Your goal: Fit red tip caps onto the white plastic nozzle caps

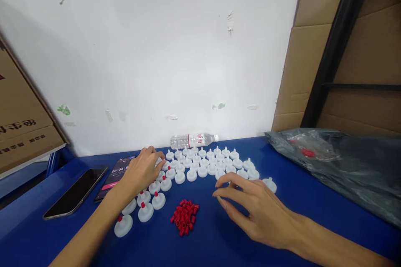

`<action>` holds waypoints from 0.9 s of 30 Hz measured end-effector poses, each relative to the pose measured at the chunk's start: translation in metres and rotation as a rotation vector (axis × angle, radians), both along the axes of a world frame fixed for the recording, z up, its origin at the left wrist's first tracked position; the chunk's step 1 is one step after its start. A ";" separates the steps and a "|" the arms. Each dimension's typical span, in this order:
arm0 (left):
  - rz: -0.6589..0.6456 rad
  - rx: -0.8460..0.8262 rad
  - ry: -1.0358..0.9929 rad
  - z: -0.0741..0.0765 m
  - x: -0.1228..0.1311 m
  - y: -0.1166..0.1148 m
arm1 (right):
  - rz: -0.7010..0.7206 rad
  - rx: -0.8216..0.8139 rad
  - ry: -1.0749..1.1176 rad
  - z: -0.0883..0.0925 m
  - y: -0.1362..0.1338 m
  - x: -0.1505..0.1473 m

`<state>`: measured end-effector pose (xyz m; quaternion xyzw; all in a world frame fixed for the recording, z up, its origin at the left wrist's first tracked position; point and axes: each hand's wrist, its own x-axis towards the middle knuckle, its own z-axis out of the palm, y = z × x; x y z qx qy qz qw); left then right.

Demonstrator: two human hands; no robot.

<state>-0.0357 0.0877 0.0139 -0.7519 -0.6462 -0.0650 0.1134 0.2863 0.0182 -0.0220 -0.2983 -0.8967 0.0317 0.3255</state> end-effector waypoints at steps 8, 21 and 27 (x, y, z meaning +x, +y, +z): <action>-0.023 0.057 -0.143 0.008 0.004 -0.003 | 0.005 -0.018 -0.007 0.000 0.001 0.000; -0.461 -0.399 -0.932 0.019 0.082 -0.062 | -0.096 -0.182 0.028 -0.002 0.002 -0.003; -0.481 -0.422 -0.917 0.015 0.089 -0.067 | 0.021 -0.116 0.182 0.000 0.001 -0.006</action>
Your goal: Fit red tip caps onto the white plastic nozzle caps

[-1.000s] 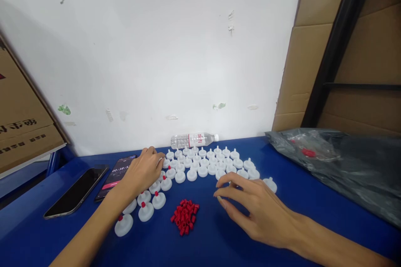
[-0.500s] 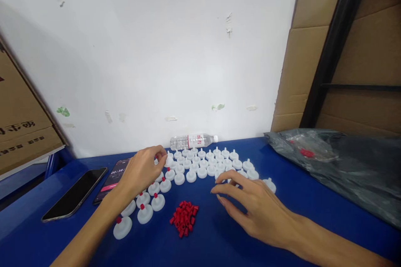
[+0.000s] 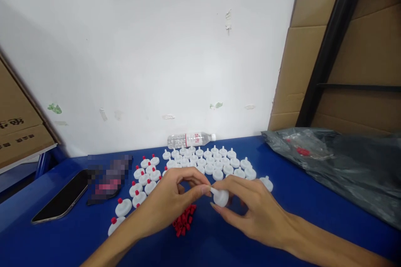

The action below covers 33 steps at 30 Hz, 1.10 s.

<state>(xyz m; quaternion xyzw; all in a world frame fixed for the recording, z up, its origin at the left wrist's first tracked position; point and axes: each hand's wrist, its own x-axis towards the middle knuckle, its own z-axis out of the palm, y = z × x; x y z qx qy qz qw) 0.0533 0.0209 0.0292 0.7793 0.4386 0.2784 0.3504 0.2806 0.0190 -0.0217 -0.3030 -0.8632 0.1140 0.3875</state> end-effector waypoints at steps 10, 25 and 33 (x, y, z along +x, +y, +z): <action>0.016 0.127 0.475 -0.013 -0.021 0.009 | -0.062 0.126 0.005 0.000 0.000 0.004; 0.042 0.186 0.333 -0.008 -0.008 0.005 | -0.094 -0.019 -0.090 0.001 0.001 0.004; 0.026 0.233 0.054 -0.006 -0.003 0.009 | -0.117 -0.063 -0.134 -0.004 0.004 0.004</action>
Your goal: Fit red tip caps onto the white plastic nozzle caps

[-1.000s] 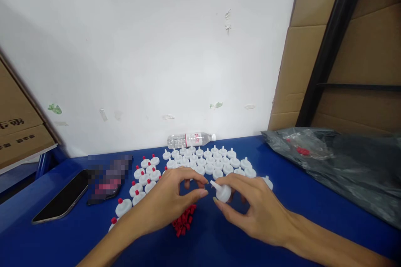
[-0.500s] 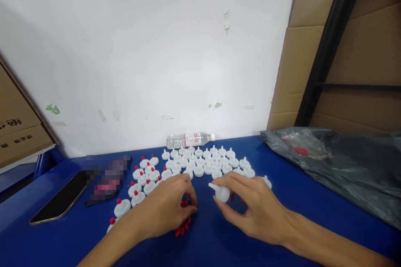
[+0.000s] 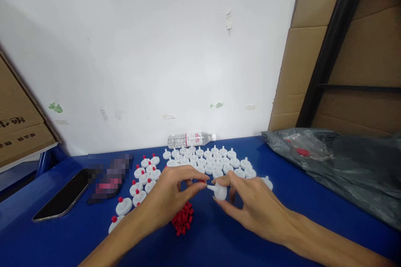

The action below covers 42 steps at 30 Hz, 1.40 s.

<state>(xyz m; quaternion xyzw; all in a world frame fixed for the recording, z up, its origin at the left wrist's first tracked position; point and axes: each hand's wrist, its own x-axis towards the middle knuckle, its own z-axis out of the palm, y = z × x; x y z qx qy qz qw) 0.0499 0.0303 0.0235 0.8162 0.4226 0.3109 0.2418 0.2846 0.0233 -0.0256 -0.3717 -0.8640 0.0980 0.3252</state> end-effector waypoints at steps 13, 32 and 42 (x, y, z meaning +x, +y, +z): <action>-0.085 0.012 0.061 -0.011 0.001 0.001 | 0.108 0.001 -0.007 -0.001 -0.002 0.005; -0.165 -0.066 0.043 -0.016 0.010 -0.011 | 0.166 0.095 -0.004 -0.009 -0.002 0.006; -0.082 0.062 0.156 0.006 -0.003 -0.008 | 0.095 -0.012 -0.014 0.000 -0.004 -0.003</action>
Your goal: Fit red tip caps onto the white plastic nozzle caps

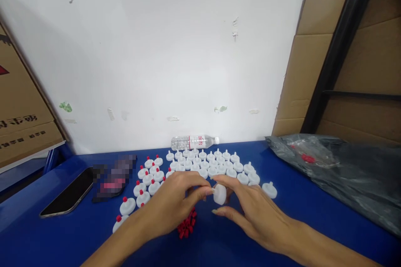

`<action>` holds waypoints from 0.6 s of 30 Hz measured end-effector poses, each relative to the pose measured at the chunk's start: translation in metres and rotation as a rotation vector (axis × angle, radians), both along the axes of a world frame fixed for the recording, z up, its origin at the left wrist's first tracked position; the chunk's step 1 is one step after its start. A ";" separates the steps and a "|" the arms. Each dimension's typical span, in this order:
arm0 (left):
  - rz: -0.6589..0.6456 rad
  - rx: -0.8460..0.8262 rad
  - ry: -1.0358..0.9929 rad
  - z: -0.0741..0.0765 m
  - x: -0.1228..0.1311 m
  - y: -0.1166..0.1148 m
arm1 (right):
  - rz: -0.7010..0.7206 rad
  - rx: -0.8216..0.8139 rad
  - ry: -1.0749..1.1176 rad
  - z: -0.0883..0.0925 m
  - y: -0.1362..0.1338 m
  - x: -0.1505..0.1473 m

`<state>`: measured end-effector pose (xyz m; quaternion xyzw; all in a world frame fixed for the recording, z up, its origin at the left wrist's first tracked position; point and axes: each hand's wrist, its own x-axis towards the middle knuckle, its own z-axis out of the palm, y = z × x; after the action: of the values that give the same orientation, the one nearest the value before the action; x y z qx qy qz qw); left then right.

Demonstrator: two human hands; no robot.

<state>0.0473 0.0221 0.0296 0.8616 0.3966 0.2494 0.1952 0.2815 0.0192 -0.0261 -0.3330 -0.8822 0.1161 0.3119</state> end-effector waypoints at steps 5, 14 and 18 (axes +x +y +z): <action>0.330 0.190 0.348 0.042 -0.046 0.034 | 0.046 0.008 0.015 0.002 -0.002 0.001; 0.405 0.075 0.803 0.034 -0.085 0.104 | 0.083 -0.010 -0.023 0.004 -0.001 0.000; 0.384 -0.011 0.917 0.025 -0.081 0.106 | 0.084 -0.011 -0.026 0.003 -0.002 0.000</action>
<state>-0.0332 0.1281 0.0545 0.7931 0.5943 -0.1257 -0.0442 0.2813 0.0175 -0.0229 -0.2990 -0.8987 0.1297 0.2936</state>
